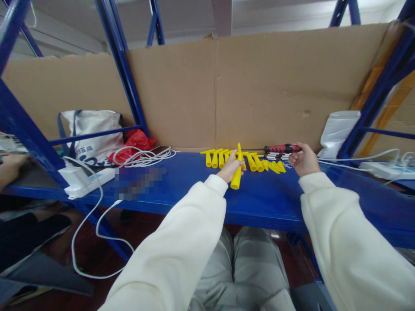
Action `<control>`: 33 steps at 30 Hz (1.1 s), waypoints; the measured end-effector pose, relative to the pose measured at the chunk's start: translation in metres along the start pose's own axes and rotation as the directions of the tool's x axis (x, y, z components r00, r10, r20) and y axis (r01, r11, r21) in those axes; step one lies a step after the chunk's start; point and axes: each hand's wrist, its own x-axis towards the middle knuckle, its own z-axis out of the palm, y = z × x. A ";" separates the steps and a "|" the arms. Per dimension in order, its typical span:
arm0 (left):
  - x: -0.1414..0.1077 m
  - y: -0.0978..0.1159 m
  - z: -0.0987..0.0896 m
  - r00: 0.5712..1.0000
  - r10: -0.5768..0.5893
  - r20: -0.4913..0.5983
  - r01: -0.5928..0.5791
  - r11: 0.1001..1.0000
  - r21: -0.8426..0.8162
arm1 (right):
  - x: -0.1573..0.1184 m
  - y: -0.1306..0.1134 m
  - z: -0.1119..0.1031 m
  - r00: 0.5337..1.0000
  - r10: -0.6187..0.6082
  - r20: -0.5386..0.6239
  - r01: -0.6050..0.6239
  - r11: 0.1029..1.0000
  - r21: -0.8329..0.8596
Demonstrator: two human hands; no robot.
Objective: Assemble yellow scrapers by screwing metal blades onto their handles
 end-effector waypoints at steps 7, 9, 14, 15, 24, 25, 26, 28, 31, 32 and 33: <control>0.000 0.000 -0.001 1.000 -0.005 -0.021 0.004 1.000 -0.030 | -0.002 -0.002 0.002 0.997 -0.025 0.067 0.024 1.000 0.009; 0.001 0.000 -0.001 1.000 -0.002 -0.019 0.002 0.999 -0.042 | -0.004 -0.002 0.003 0.997 -0.017 0.069 0.017 1.000 0.008; 0.002 -0.001 -0.002 1.000 -0.005 -0.024 0.004 0.998 -0.068 | -0.006 -0.001 0.004 0.995 -0.044 0.086 0.047 0.999 -0.027; 0.002 -0.001 -0.002 1.000 -0.008 -0.024 0.006 0.997 -0.072 | -0.005 0.000 0.004 0.995 -0.054 0.087 0.056 0.998 -0.030; 0.000 0.000 -0.001 1.000 0.002 -0.007 -0.002 0.998 -0.056 | -0.002 0.001 0.001 0.998 0.036 0.053 -0.034 0.999 -0.031; 0.000 0.000 -0.001 1.000 0.002 -0.005 -0.002 0.998 -0.055 | -0.002 0.002 0.001 0.997 0.026 0.069 -0.024 0.999 -0.030; 0.000 0.000 -0.001 1.000 0.000 -0.006 0.000 0.999 -0.054 | -0.002 0.002 0.000 0.996 0.013 0.084 -0.010 1.000 -0.027; 0.000 0.000 0.000 1.000 -0.008 -0.017 0.007 0.999 -0.045 | -0.002 0.001 0.000 0.993 -0.018 0.114 0.019 1.000 -0.014; 0.000 0.000 0.000 0.999 -0.016 -0.032 0.015 0.999 -0.029 | -0.001 0.001 -0.001 0.989 -0.048 0.138 0.047 0.999 0.015; 0.000 0.000 0.001 0.999 -0.016 -0.033 0.015 1.000 -0.024 | -0.001 0.000 -0.001 0.989 -0.052 0.139 0.049 0.999 0.023; 0.000 0.000 0.001 0.999 -0.015 -0.032 0.014 1.000 -0.019 | -0.001 0.000 -0.001 0.989 -0.052 0.137 0.049 0.998 0.028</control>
